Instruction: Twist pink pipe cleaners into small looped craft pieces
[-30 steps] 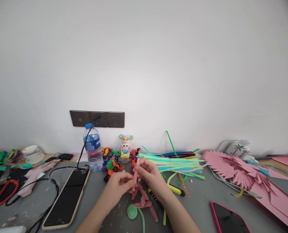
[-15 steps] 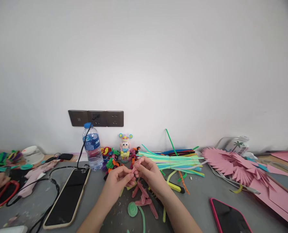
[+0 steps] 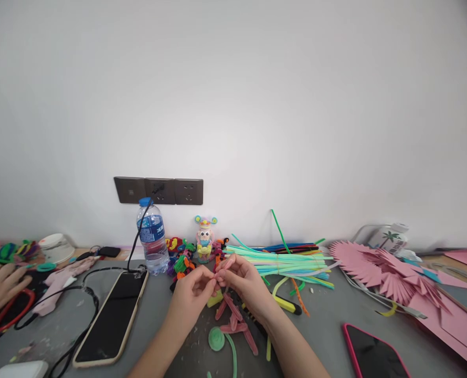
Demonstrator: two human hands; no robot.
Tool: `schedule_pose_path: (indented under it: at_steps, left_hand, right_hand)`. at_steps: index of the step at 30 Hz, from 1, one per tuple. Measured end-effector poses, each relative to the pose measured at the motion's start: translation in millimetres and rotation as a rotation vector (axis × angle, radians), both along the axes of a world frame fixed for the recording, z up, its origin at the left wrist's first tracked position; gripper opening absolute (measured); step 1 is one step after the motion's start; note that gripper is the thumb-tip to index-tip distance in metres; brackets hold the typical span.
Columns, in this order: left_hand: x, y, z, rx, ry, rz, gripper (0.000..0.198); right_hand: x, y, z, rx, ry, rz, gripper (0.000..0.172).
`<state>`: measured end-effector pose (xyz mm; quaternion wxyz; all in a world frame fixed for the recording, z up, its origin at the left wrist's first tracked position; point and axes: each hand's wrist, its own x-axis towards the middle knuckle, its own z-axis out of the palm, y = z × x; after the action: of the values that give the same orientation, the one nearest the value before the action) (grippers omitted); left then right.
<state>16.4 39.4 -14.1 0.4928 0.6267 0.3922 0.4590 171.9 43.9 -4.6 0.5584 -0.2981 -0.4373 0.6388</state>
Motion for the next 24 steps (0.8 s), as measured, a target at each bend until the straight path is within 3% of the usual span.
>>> schedule_pose_path:
  at_steps: [8,17,24]
  left_hand:
    - [0,0,0.9,-0.004,0.031,0.043,0.016]
    - [-2,-2,11.3,-0.262,-0.093,-0.084,0.032]
    - [-1,-3,10.2,-0.276,-0.142,-0.105,0.034]
  right_hand:
    - [-1,0,1.6,0.099,-0.134,-0.028,0.028]
    - [-3,3,-1.8,0.154,-0.237,-0.097,0.025]
    - [-3,6,-5.1,0.146,-0.232,-0.138,0.027]
